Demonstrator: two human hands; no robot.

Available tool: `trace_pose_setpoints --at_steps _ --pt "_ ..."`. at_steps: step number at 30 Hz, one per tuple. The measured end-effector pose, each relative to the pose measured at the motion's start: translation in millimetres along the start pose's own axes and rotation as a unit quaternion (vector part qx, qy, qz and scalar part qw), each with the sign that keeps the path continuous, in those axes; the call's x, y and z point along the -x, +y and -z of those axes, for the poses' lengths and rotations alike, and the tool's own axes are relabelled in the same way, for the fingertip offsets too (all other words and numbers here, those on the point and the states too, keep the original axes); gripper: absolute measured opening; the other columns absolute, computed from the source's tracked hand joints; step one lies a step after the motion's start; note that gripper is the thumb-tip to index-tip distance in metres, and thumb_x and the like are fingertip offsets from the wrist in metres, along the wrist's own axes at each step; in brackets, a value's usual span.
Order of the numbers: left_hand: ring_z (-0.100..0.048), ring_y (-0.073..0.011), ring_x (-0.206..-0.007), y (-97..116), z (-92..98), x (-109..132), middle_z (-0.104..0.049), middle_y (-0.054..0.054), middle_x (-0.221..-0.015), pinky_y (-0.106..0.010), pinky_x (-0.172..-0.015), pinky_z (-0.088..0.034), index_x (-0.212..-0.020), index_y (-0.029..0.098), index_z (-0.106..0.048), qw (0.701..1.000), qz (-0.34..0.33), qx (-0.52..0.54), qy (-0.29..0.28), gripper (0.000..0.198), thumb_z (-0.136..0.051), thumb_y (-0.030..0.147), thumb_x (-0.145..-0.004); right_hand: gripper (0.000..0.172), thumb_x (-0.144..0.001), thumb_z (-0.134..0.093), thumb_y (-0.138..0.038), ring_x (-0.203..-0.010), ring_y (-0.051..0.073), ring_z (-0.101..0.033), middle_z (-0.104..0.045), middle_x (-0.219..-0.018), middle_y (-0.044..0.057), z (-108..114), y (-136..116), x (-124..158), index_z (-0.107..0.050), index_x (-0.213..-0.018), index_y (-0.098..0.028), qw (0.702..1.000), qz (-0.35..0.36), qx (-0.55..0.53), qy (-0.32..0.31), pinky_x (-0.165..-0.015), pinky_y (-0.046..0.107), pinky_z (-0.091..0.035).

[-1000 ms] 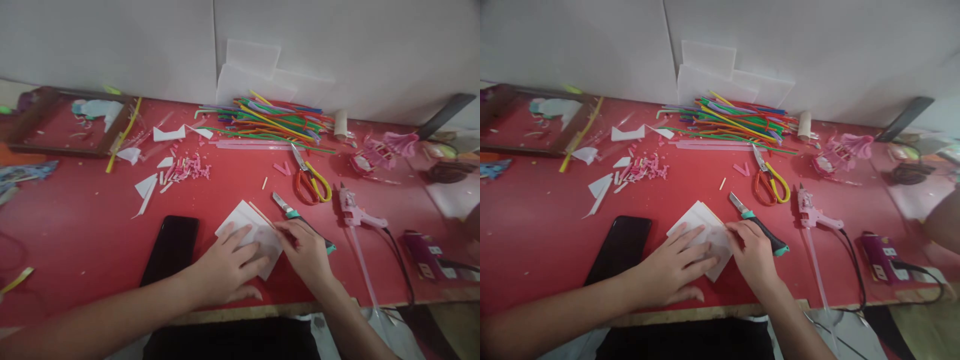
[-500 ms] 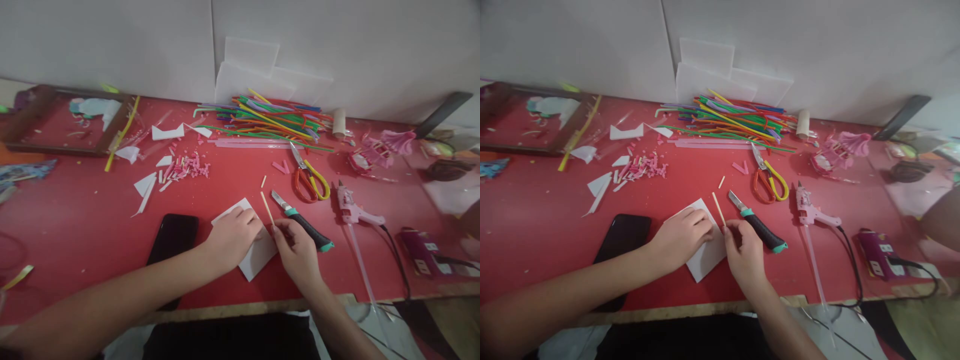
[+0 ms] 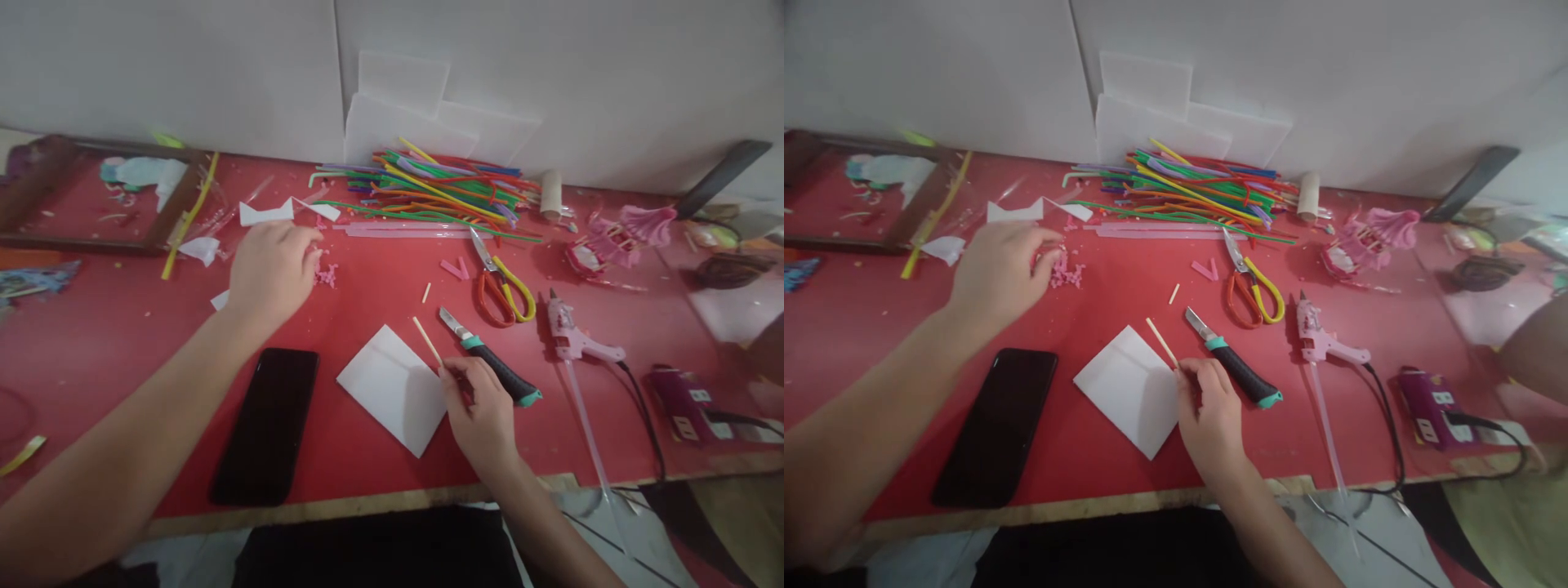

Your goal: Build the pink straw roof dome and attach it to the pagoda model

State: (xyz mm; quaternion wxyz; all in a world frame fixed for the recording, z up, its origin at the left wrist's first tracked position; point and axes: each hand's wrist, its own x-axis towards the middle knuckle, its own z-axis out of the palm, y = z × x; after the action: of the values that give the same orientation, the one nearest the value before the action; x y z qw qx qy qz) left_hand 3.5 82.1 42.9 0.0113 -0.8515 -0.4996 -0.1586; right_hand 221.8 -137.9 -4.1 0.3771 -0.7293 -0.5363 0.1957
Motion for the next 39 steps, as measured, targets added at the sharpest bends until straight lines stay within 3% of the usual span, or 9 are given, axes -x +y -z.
trace_pose_setpoints --at_steps 2,4,7,11,16,21,24,30,39 --pt "-0.065 -0.0311 -0.092 23 9.7 21 -0.071 -0.012 -0.094 -0.046 -0.086 -0.05 -0.112 0.016 -0.066 0.999 0.001 0.004 -0.043 0.03 -0.043 0.029 -0.098 0.014 -0.096 -0.052 -0.029 -0.082 0.018 -0.066 -0.068 -0.091 0.006 2 -3 -1 -0.064 -0.096 -0.022 1.0 0.013 0.001 -0.003 -0.072 0.031 -0.055" --pt "-0.065 -0.0317 -0.084 57 16.9 55 -0.072 -0.013 -0.088 -0.046 -0.076 -0.052 -0.106 0.015 -0.069 0.996 -0.059 -0.009 -0.07 0.029 -0.045 0.029 -0.097 0.013 -0.096 -0.053 -0.027 -0.08 0.017 -0.066 -0.068 -0.09 0.005 3 -5 -1 -0.065 -0.095 -0.022 0.999 0.032 0.002 -0.007 -0.071 0.03 -0.055" --pt "-0.066 -0.0334 -0.089 104 18.8 112 -0.073 -0.017 -0.106 -0.044 -0.071 -0.056 -0.107 0.013 -0.071 0.978 -0.178 -0.008 -0.113 0.03 -0.065 0.035 -0.088 0.012 -0.095 -0.054 -0.024 -0.081 0.018 -0.066 -0.068 -0.09 0.005 2 -9 -2 -0.066 -0.096 -0.022 0.997 0.073 0.021 -0.004 -0.072 0.031 -0.056" --pt "-0.059 -0.0477 -0.117 127 7.4 151 -0.061 -0.021 -0.137 -0.059 -0.088 -0.056 -0.128 0.017 -0.065 0.971 -0.203 0.002 -0.125 0.074 -0.078 0.062 -0.07 0.012 -0.093 -0.056 -0.021 -0.081 0.018 -0.064 -0.068 -0.088 0.005 -3 -10 -3 -0.068 -0.097 -0.021 0.992 0.112 0.059 -0.003 -0.075 0.033 -0.055" --pt "-0.052 -0.0522 -0.127 123 -2.6 154 -0.054 -0.023 -0.144 -0.061 -0.091 -0.056 -0.131 0.01 -0.063 0.968 -0.204 0.006 -0.143 0.087 -0.074 0.069 -0.068 0.013 -0.093 -0.057 -0.019 -0.081 0.018 -0.063 -0.067 -0.088 0.005 -10 -8 1 -0.069 -0.095 -0.021 0.989 0.123 0.087 -0.003 -0.076 0.033 -0.054" --pt "-0.065 -0.0412 -0.114 120 -4.4 151 -0.066 -0.022 -0.13 -0.047 -0.083 -0.063 -0.124 0.006 -0.065 0.975 -0.213 -0.021 -0.067 0.044 -0.068 0.029 -0.086 0.015 -0.094 -0.056 -0.018 -0.077 0.019 -0.059 -0.066 -0.084 0.005 -16 -5 9 -0.071 -0.094 -0.022 0.987 0.126 0.095 0.009 -0.072 0.033 -0.052" --pt "-0.068 -0.0363 -0.11 118 -5.4 149 -0.063 -0.022 -0.134 -0.042 -0.078 -0.065 -0.126 0.005 -0.063 0.975 -0.213 -0.051 -0.041 0.04 -0.057 0.014 -0.088 0.018 -0.094 -0.055 -0.017 -0.079 0.019 -0.058 -0.067 -0.087 0.005 -19 -6 11 -0.072 -0.099 -0.023 0.988 0.124 0.094 0.003 -0.072 0.034 -0.052" --pt "-0.064 -0.0376 -0.118 114 -6.8 150 -0.061 -0.024 -0.136 -0.042 -0.087 -0.064 -0.13 -0.002 -0.06 0.977 -0.194 -0.048 -0.072 0.051 -0.06 0.02 -0.084 0.022 -0.095 -0.054 -0.017 -0.077 0.019 -0.057 -0.066 -0.085 0.005 -20 -9 12 -0.074 -0.1 -0.023 0.989 0.12 0.089 -0.002 -0.071 0.033 -0.052" --pt "-0.064 -0.0368 -0.115 113 -5.2 148 -0.064 -0.025 -0.131 -0.041 -0.088 -0.062 -0.13 -0.004 -0.06 0.978 -0.194 -0.034 -0.067 0.057 -0.067 0.023 -0.081 0.027 -0.093 -0.051 -0.011 -0.08 0.019 -0.057 -0.066 -0.088 0.005 -18 -8 13 -0.074 -0.102 -0.023 0.986 0.136 0.091 -0.006 -0.072 0.034 -0.052"
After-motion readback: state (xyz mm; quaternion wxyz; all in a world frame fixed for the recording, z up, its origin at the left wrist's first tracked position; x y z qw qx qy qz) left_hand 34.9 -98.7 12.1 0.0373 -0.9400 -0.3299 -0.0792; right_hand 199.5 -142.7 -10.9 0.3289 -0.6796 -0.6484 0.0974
